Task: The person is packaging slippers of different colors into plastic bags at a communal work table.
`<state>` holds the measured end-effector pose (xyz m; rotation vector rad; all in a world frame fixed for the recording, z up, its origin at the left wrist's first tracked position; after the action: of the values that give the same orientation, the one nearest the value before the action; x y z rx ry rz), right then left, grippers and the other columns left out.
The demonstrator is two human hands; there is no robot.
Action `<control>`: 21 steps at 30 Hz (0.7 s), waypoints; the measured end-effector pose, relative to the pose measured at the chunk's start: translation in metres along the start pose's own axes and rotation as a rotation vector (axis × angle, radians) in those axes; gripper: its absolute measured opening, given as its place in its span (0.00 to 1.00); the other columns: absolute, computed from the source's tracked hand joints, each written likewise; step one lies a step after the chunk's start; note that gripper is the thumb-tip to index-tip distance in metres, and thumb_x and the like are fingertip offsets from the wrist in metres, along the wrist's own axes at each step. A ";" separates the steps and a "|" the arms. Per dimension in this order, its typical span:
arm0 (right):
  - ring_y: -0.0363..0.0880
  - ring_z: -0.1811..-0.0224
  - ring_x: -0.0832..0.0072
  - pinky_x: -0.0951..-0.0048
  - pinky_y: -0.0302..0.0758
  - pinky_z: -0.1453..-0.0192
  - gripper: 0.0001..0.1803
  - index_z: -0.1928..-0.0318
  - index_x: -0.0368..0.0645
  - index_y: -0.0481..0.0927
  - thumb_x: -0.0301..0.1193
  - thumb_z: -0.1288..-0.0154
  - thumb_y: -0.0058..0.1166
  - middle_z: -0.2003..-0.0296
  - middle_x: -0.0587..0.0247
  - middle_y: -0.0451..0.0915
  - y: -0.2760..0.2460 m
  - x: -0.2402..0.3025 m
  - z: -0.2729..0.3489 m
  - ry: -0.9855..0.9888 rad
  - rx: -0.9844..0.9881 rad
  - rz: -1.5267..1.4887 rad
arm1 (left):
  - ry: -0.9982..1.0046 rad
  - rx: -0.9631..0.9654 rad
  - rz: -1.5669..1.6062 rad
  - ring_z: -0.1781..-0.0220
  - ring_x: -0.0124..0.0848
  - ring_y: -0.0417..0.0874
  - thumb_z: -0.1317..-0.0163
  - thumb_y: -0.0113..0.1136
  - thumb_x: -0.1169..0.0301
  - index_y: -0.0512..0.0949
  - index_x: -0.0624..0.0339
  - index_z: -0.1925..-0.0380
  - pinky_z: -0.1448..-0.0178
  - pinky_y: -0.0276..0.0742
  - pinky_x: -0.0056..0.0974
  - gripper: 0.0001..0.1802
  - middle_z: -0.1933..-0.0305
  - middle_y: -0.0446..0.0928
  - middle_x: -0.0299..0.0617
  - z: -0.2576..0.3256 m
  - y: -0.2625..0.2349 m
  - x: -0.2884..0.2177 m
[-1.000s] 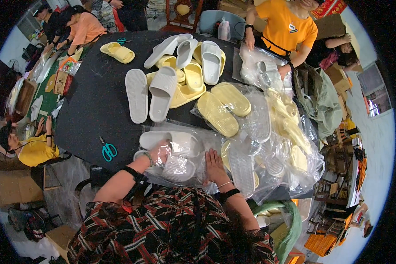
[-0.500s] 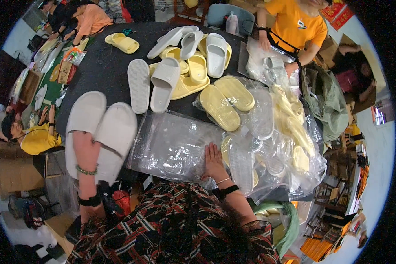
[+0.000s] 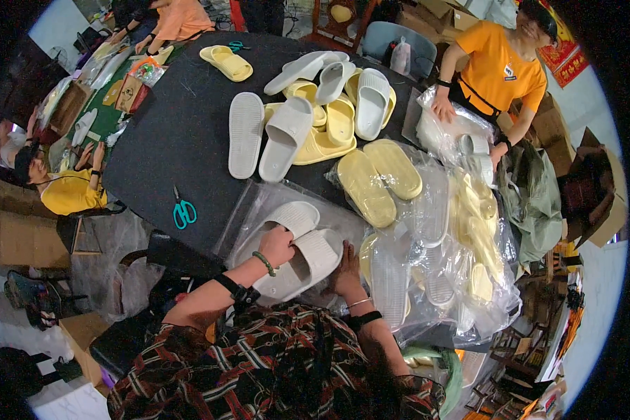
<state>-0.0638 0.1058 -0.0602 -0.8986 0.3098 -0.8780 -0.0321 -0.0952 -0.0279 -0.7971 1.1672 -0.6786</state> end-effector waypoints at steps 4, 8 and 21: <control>0.28 0.26 0.45 0.46 0.37 0.26 0.85 0.31 0.25 0.33 0.54 0.85 0.76 0.29 0.39 0.29 0.015 -0.025 0.003 -0.026 -0.215 -0.151 | 0.097 -0.046 -0.061 0.63 0.51 0.77 0.55 0.59 0.72 0.79 0.60 0.77 0.60 0.75 0.54 0.05 0.66 0.74 0.52 -0.018 0.031 0.009; 0.28 0.26 0.44 0.47 0.38 0.26 0.85 0.31 0.27 0.34 0.54 0.86 0.76 0.28 0.39 0.29 0.014 -0.024 0.000 -0.027 -0.222 -0.177 | 0.062 -0.067 -0.099 0.64 0.51 0.78 0.55 0.58 0.73 0.79 0.59 0.76 0.61 0.75 0.53 0.04 0.65 0.74 0.53 -0.019 0.030 0.017; 0.31 0.25 0.45 0.46 0.38 0.26 0.86 0.30 0.32 0.37 0.55 0.89 0.76 0.28 0.39 0.33 0.019 -0.025 -0.009 -0.034 -0.253 -0.125 | 0.014 -0.126 -0.045 0.64 0.52 0.77 0.52 0.58 0.71 0.78 0.59 0.73 0.61 0.74 0.54 0.06 0.65 0.74 0.51 -0.015 0.003 0.039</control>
<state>-0.0740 0.1265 -0.0834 -1.1759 0.3426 -0.9505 -0.0361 -0.1282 -0.0543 -0.9283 1.2170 -0.6528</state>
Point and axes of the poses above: each hand's wrist, its own z-axis away from the middle knuckle, its own y-axis out of the palm, x = y × z, the point moved 5 cm from there along -z, towards the middle knuckle
